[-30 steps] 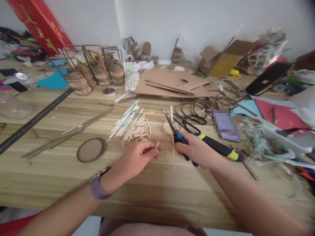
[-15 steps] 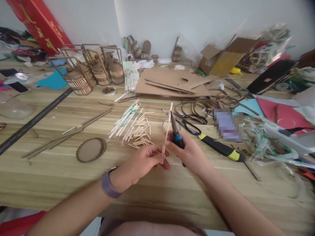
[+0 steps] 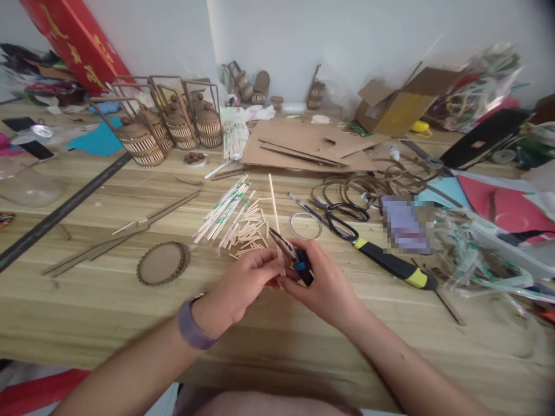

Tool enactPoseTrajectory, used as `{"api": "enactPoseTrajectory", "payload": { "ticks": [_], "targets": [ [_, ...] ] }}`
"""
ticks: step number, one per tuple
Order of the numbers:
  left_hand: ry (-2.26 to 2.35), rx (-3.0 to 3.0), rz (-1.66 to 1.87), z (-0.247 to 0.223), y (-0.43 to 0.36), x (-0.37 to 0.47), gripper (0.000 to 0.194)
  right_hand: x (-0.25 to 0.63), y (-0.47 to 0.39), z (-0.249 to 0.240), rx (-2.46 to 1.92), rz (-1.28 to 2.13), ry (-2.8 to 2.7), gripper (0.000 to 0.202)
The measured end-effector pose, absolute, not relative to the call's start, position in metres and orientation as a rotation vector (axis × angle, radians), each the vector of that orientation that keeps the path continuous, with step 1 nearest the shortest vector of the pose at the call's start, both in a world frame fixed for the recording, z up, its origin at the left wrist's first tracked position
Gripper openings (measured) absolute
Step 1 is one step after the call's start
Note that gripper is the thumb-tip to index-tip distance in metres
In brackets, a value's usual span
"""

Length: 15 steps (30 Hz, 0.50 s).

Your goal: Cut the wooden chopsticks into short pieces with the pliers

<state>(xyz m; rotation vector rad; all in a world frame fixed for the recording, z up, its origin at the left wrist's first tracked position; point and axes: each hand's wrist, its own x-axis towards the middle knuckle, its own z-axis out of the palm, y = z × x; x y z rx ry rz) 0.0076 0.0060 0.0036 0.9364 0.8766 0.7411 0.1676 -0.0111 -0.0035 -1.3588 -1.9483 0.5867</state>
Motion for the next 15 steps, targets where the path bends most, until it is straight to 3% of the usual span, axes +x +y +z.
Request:
{"api": "enactPoseTrajectory", "payload": {
  "ticks": [5, 11, 15],
  "targets": [
    [0.96, 0.94, 0.92, 0.006, 0.01, 0.002, 0.027, 0.17, -0.011, 0.005, -1.49, 0.837, -1.73, 0.032],
    [0.598, 0.906, 0.846, 0.002, 0.009, 0.0, 0.023, 0.166, -0.011, 0.007, -1.027, 1.871, -1.107, 0.045],
    [0.586, 0.859, 0.76, 0.0, 0.005, 0.004, 0.023, 0.16, -0.014, 0.001, -0.884, 2.14, -0.776, 0.04]
  ]
}}
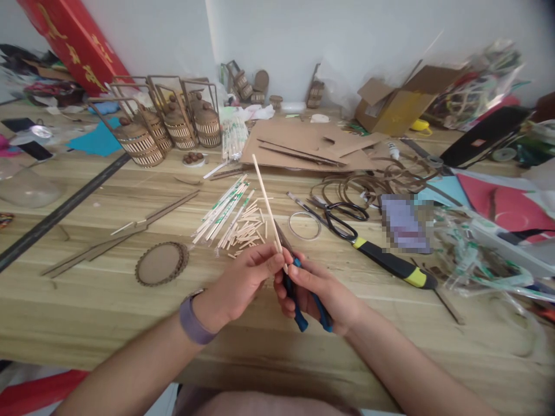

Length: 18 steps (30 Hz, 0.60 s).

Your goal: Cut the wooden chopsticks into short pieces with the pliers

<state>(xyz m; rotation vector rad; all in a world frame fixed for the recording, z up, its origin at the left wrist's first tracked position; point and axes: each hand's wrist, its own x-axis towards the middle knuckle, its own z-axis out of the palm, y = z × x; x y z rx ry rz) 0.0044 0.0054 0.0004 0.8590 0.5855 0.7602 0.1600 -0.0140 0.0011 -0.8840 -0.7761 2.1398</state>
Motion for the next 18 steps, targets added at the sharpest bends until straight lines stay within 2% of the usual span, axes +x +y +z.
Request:
{"api": "enactPoseTrajectory", "payload": {
  "ticks": [4, 11, 15, 18],
  "targets": [
    [0.661, 0.899, 0.795, 0.005, 0.005, 0.005, 0.023, 0.16, -0.016, 0.004, -0.881, 2.174, -0.699, 0.032],
    [0.737, 0.92, 0.856, 0.013, 0.007, 0.002, 0.021, 0.159, -0.021, 0.014, -0.978, 2.071, -0.906, 0.034],
    [0.797, 0.977, 0.959, 0.012, 0.009, 0.0, 0.018, 0.161, -0.019, 0.014, -1.213, 1.645, -1.299, 0.022],
    [0.888, 0.989, 1.008, 0.011, 0.01, 0.0, 0.016, 0.162, -0.016, 0.014, -1.317, 1.319, -1.422, 0.022]
  ]
}}
